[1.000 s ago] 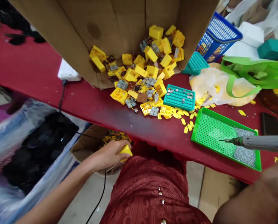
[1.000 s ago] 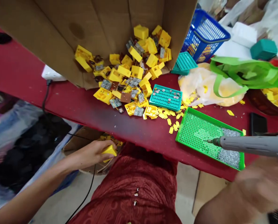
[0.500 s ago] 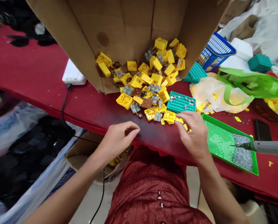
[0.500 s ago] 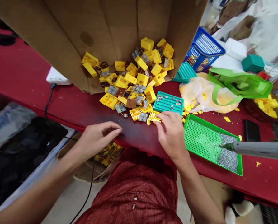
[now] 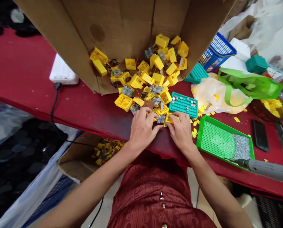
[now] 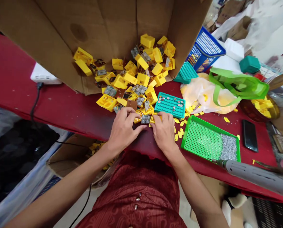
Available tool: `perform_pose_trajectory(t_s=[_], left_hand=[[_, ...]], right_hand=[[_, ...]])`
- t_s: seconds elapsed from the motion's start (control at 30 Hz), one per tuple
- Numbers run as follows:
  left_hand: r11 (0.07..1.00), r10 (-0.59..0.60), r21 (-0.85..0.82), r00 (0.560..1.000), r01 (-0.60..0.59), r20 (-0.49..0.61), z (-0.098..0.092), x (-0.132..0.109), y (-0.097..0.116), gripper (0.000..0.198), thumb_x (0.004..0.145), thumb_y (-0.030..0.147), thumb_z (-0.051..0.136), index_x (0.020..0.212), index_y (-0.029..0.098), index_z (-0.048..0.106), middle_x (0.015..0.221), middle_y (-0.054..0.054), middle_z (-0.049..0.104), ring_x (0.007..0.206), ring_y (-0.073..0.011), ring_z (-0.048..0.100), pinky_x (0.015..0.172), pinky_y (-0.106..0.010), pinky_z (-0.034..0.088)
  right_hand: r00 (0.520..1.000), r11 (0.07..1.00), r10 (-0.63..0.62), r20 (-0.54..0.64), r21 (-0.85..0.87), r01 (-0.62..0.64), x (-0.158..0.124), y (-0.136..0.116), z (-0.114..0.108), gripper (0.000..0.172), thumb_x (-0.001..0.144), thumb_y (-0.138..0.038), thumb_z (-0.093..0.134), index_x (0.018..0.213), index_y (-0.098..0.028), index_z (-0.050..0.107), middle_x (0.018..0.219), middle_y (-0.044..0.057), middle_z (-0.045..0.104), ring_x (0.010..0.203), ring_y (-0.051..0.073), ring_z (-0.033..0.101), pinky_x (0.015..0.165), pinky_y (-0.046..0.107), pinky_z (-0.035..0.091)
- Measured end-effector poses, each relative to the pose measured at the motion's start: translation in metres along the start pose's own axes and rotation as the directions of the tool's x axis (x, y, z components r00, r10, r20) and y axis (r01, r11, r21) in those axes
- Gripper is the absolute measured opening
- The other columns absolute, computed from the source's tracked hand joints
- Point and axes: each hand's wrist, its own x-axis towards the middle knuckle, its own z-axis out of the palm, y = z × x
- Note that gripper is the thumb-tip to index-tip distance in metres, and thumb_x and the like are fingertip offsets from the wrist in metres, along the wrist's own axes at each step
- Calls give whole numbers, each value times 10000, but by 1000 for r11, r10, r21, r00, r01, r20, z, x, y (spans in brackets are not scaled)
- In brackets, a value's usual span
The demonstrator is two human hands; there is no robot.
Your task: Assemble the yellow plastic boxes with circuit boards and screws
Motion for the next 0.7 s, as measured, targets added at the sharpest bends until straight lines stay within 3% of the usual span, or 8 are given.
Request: perform_pose_trajectory(t_s=[0.17, 0.27, 0.37, 0.5, 0.6, 0.7], left_hand=[[998, -47, -43, 999, 48, 26, -4, 8, -1, 136, 835, 250, 741, 904, 144, 690, 1094, -130, 581, 1043, -289, 576, 932, -426, 493], [997, -77, -28, 996, 78, 45, -10, 8, -3, 171, 840, 294, 735, 930, 155, 693, 1071, -115, 564, 1042, -286, 574, 937, -427, 494], [994, -106, -18, 992, 108, 67, -12, 7, -4, 219, 835, 312, 731, 977, 152, 684, 1066, -113, 553, 1050, -288, 577, 945, -429, 500], [985, -134, -99, 986, 144, 100, -13, 8, -6, 193, 815, 266, 716, 974, 164, 674, 1087, -108, 562, 1039, -269, 596, 944, -411, 510], [955, -185, -199, 968, 218, 171, -22, 12, -7, 119, 800, 245, 701, 880, 171, 653, 1024, -84, 620, 958, -235, 630, 887, -374, 521], [918, -252, -251, 940, 308, 230, -38, 20, -9, 109, 837, 263, 655, 898, 172, 657, 927, -62, 699, 865, -215, 662, 838, -351, 515]], right_hand=[[1000, 991, -3, 6, 131, 2, 2, -6, -10, 235, 966, -293, 555, 1126, -187, 691, 1076, 113, 679, 1000, 271, 563, 919, 438, 473], [997, 965, -9, 73, 264, -10, 2, -12, -23, 192, 929, -271, 624, 1066, -162, 703, 1014, 104, 691, 960, 249, 600, 886, 409, 487], [985, 894, 23, 170, 438, -96, 2, -18, -34, 137, 887, -276, 672, 979, -184, 717, 917, 56, 707, 857, 194, 626, 796, 349, 492], [951, 752, 52, 304, 614, -237, 7, -19, -42, 167, 857, -332, 671, 947, -199, 717, 935, 34, 734, 795, 154, 637, 724, 308, 490], [927, 689, 55, 371, 658, -305, 14, -18, -45, 198, 844, -349, 668, 944, -184, 714, 948, 43, 740, 798, 153, 646, 733, 312, 500], [940, 725, 41, 338, 638, -260, 23, -21, -47, 172, 857, -312, 655, 952, -182, 714, 975, 48, 737, 833, 163, 648, 749, 319, 496]])
